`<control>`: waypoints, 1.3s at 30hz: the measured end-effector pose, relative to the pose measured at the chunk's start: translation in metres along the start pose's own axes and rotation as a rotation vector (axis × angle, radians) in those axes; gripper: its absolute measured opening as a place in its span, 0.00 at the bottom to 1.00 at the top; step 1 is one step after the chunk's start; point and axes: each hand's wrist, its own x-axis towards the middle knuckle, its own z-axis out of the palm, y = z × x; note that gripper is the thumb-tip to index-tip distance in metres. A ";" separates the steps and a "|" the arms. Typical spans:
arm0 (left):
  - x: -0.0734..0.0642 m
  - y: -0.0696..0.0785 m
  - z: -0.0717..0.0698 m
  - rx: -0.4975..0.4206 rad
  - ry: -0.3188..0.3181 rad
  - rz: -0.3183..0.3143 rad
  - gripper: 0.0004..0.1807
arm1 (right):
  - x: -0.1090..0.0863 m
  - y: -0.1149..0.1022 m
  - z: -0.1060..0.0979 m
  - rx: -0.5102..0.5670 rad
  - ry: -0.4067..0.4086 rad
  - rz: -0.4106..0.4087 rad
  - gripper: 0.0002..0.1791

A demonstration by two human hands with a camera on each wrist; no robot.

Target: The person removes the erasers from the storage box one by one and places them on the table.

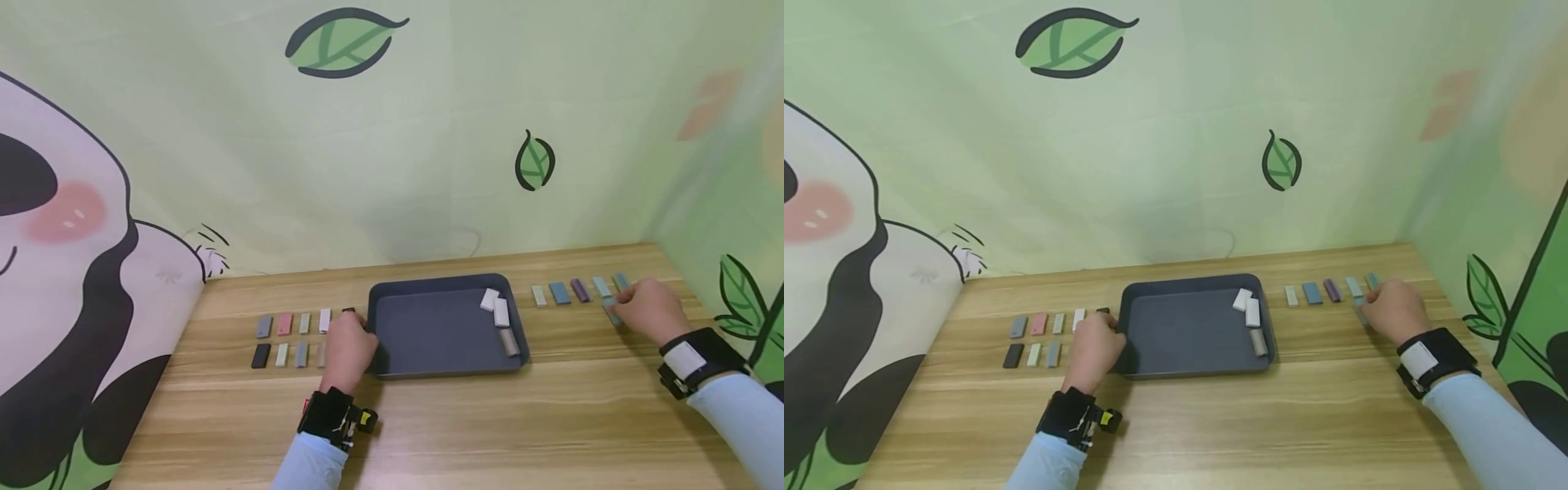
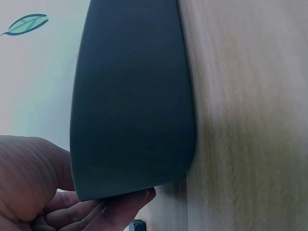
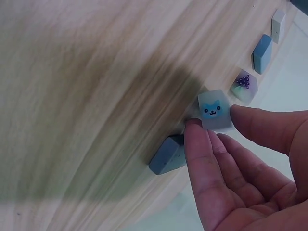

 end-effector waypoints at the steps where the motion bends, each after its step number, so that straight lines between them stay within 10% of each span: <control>1: 0.000 0.000 0.000 -0.001 -0.002 -0.005 0.10 | 0.000 0.000 0.000 -0.006 0.002 0.000 0.17; 22: 0.000 0.000 -0.003 0.005 0.007 -0.017 0.13 | -0.002 -0.016 -0.006 -0.037 0.091 -0.080 0.21; 39: -0.001 -0.001 -0.003 0.017 0.015 -0.004 0.11 | -0.003 -0.147 0.018 0.008 -0.053 -0.281 0.24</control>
